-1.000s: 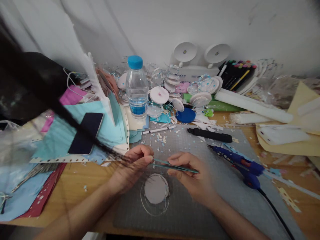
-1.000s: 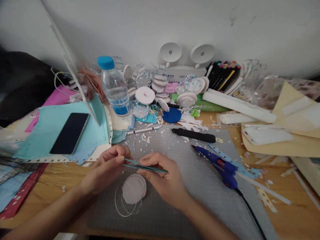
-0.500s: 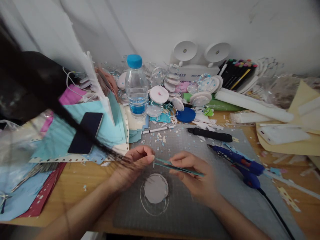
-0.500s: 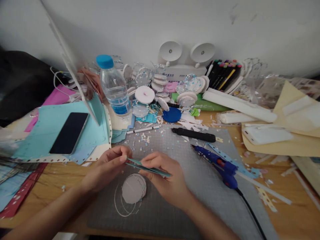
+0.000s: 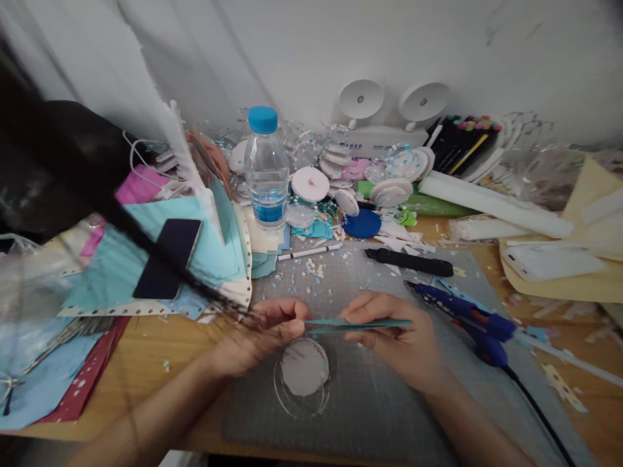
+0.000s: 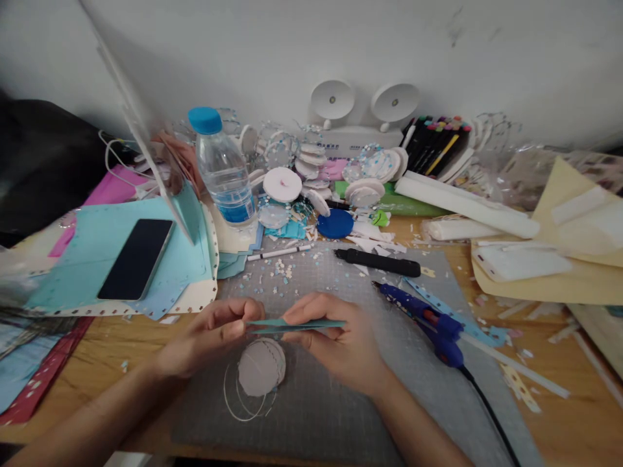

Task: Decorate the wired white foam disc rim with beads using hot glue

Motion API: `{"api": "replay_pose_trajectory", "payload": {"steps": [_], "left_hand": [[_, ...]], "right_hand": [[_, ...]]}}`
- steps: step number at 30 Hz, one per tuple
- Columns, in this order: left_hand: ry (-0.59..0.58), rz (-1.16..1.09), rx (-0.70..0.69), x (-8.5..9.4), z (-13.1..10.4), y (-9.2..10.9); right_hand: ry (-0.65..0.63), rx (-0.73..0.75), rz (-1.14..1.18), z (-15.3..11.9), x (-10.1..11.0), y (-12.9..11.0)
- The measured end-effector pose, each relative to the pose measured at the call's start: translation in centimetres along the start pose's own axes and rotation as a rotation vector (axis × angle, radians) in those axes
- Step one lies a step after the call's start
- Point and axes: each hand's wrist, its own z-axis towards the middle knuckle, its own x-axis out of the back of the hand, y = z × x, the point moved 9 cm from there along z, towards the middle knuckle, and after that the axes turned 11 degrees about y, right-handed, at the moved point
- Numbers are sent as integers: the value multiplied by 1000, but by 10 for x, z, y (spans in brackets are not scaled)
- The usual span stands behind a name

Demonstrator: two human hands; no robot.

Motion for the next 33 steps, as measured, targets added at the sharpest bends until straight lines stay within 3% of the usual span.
{"api": "replay_pose_trajectory", "payload": {"steps": [6, 9, 11, 13, 17, 24, 28, 33], "left_hand": [[-157, -26, -37, -14, -6, 4], [-173, -203, -87, -12, -6, 16], [-113, -314, -125, -5, -2, 24], [-7, -348, -158, 6, 2, 28], [153, -263, -220, 20, 7, 26], [461, -15, -287, 49, 7, 20], [587, 82, -331, 60, 7, 22], [629, -2, -367, 61, 8, 26]], "right_hand": [[-51, -96, 118, 1, 1, 6], [113, -135, 196, 6, 23, 13], [248, -138, 224, 9, 40, 16], [293, -134, 193, 11, 47, 18], [185, -83, -68, 10, 35, 17], [-128, 9, -562, 2, 6, 27], [-184, 30, -647, 1, 1, 31], [-180, 54, -630, 1, -2, 29]]}}
